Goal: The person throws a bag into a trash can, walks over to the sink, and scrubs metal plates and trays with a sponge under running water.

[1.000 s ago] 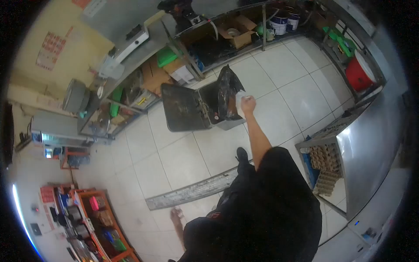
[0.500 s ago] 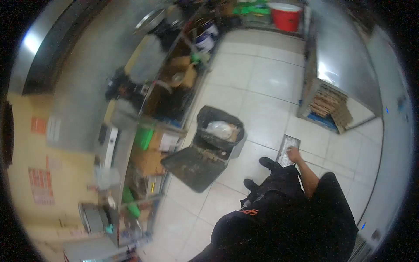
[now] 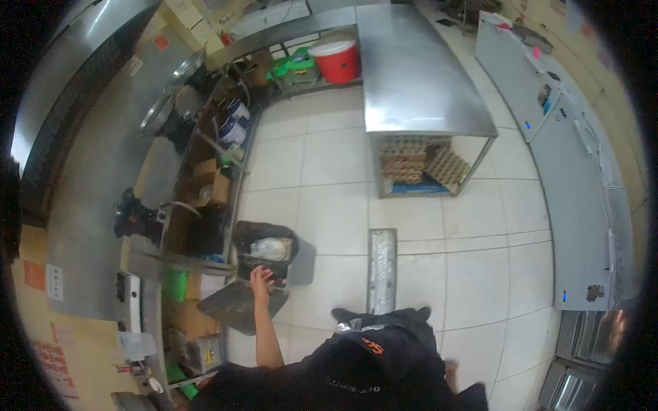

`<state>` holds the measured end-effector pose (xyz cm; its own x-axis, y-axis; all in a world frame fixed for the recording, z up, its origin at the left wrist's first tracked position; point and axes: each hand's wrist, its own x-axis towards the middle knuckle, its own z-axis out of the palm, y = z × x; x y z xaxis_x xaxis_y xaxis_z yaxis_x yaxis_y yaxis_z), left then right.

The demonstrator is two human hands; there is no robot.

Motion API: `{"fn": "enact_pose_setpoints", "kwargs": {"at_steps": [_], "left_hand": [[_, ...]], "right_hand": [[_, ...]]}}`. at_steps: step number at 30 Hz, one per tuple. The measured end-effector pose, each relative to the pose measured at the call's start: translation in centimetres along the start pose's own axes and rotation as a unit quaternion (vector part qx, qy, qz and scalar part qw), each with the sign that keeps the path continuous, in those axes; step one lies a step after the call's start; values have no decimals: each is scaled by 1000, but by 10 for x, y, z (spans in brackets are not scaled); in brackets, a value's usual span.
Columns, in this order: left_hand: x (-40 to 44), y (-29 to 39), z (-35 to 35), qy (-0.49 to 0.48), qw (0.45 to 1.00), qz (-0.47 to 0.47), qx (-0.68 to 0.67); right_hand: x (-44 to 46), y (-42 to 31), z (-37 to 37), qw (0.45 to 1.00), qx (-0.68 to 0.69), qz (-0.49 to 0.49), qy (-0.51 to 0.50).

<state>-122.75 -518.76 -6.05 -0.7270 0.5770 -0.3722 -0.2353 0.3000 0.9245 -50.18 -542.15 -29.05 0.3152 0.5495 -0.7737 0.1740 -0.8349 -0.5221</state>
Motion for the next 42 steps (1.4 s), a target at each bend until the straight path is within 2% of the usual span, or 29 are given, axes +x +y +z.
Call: {"fn": "enact_pose_setpoints", "kwargs": {"at_steps": [3, 4, 6, 7, 8, 9, 10, 11, 12, 13, 14, 15, 16, 18, 19, 21, 23, 24, 25, 26, 27, 29, 33, 36, 38, 39, 40, 41, 42], "left_hand": [[-8, -66, 127, -172, 975, 40, 135], [-8, -113, 167, -175, 977, 38, 115], [-18, -205, 239, -294, 880, 35, 372], [-62, -205, 277, -320, 869, -86, 367], [-102, -203, 318, -343, 870, -129, 331], [-127, -210, 356, -435, 839, -24, 325], [-147, -205, 404, -450, 827, -143, 305], [-168, -205, 443, -448, 830, -156, 294], [-179, -207, 485, -453, 831, -119, 298], [-185, -208, 520, -457, 832, -83, 303], [-187, -203, 554, -454, 834, -81, 302], [-188, -194, 594, -469, 829, -60, 298], [-188, -190, 639, -488, 822, -38, 292], [-181, -190, 716, -527, 796, -55, 294], [-173, -186, 759, -558, 769, -71, 304], [-184, -162, 838, -547, 760, -153, 315], [-184, -144, 944, -590, 719, -133, 343], [-184, -143, 995, -619, 682, -114, 371], [-183, -134, 1052, -642, 684, -46, 343], [-179, -122, 1117, -660, 681, 23, 316], [-171, -117, 1180, -672, 673, 7, 309], [-183, -47, 1295, -641, 720, 52, 262], [-143, 25, 1490, -656, 720, 84, 209], [-69, 24, 1591, -620, 748, 55, 229], [-22, 10, 1629, -490, 791, -30, 364], [43, -56, 1640, -543, 700, 5, 464], [60, -74, 1648, -596, 742, -6, 307], [76, -92, 1658, -446, 780, -210, 385], [86, -85, 1654, -470, 767, -254, 355]], "right_hand": [[-14, 2, -30, 998, 47, 33, -13], [-7, 13, -49, 997, 58, 51, -17], [4, 32, -101, 991, 85, 100, -6], [18, 43, -132, 986, 109, 128, 7], [38, 49, -161, 977, 141, 155, 21], [71, 51, -198, 967, 178, 175, 41], [113, 50, -237, 956, 220, 183, 66], [168, 40, -274, 948, 260, 161, 90], [186, -53, -320, 958, 219, 153, 104], [241, -87, -349, 956, 270, 40, 109], [281, -149, -378, 968, 202, 11, 146], [347, -180, -423, 994, 71, -69, 44], [352, -266, -438, 983, 82, -97, 129], [400, -369, -481, 863, -122, -411, 266], [406, -419, -498, 860, -115, -414, 276], [382, -505, -518, 932, 136, -273, 196], [426, -483, -539, 918, 183, -272, 225], [419, -488, -548, 953, 115, -192, 202], [494, -404, -558, 955, 47, -177, 233], [475, -405, -563, 910, -187, -295, 225], [468, -410, -559, 926, -214, -249, 187], [481, -444, -556, 988, -88, -34, 120], [568, -544, -577, 994, -27, 53, 90], [655, -624, -604, 995, -25, 64, 76], [714, -673, -627, 996, -34, 56, 68], [748, -705, -644, 996, -40, 47, 64], [784, -735, -660, 996, -46, 38, 62], [822, -769, -677, 996, -61, 26, 58], [866, -801, -697, 994, -92, 8, 51]]}}
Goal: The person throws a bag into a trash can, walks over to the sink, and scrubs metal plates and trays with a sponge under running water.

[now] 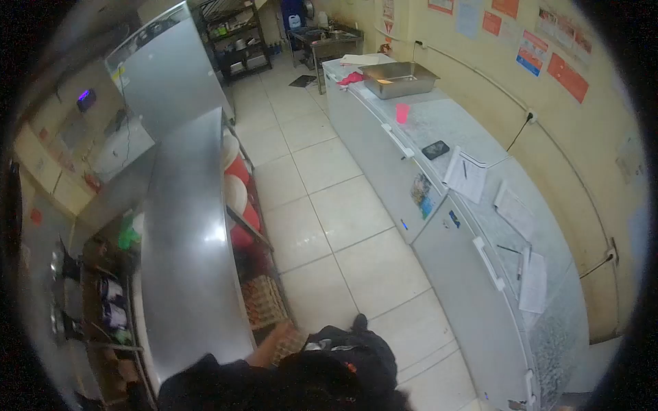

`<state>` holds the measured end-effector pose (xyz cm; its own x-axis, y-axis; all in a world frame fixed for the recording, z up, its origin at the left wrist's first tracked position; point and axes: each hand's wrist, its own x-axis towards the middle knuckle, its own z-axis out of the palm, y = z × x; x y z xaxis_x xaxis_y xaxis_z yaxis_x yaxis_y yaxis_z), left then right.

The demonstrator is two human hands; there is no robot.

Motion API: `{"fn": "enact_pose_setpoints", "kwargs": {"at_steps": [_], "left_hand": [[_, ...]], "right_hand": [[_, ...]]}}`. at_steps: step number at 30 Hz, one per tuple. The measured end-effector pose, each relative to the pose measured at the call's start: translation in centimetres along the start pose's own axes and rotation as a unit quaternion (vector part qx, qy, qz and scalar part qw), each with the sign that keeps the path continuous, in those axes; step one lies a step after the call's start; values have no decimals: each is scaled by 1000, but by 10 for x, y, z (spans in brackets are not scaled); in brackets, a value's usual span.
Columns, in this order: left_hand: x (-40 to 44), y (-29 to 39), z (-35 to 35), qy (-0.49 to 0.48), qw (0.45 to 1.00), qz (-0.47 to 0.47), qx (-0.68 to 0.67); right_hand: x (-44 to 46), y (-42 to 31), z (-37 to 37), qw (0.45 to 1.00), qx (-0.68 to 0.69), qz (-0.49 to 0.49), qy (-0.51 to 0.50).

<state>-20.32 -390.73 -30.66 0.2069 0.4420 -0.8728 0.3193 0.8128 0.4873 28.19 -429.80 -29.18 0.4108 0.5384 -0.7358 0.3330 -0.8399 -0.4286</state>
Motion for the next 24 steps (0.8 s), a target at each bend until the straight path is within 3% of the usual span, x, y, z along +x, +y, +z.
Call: {"fn": "enact_pose_setpoints", "kwargs": {"at_steps": [1, 3, 5, 6, 7, 9, 11, 12, 15, 17, 18, 19, 20, 21, 23, 24], "left_hand": [[-5, 4, 4, -3, 980, -86, -179], [-18, 11, 8, 39, 995, -39, -83], [-17, 43, 12, 62, 995, -35, -71], [-10, 60, 11, 70, 994, -39, -72], [3, 80, 8, 79, 993, -44, -73], [29, 124, -5, 95, 992, -51, -70], [59, 177, -25, 102, 991, -54, -65], [76, 209, -35, 99, 992, -50, -63], [141, 332, -83, 85, 993, -21, -75], [202, 422, -133, 47, 990, 9, -131], [240, 473, -167, 9, 982, 25, -188], [279, 535, -205, -32, 963, 54, -261], [309, 609, -242, -40, 949, 94, -299], [331, 675, -279, 110, 973, 176, -102], [357, 834, -346, 208, 942, 258, -51], [386, 904, -390, 207, 938, 273, -48]], "right_hand": [[53, -27, -24, 998, -50, -29, -2], [189, -97, -78, 971, -211, -112, 17], [353, -197, -138, 923, -287, -193, 168], [379, -290, -198, 890, -238, -300, 249], [369, -408, -253, 921, -153, -270, 235], [438, -547, -309, 842, -43, -401, 358], [381, -720, -339, 844, 187, -404, 298], [401, -753, -337, 845, 185, -406, 295], [502, -806, -301, 841, -88, -442, 301], [561, -809, -265, 915, -175, -360, 56], [568, -813, -246, 941, -125, -315, 20], [645, -765, -214, 852, -379, -359, 50], [645, -784, -215, 964, -220, -74, -129], [629, -788, -223, 947, -189, -227, -123], [610, -782, -234, 828, -149, -534, -82], [606, -807, -240, 836, -163, -515, -99]]}}
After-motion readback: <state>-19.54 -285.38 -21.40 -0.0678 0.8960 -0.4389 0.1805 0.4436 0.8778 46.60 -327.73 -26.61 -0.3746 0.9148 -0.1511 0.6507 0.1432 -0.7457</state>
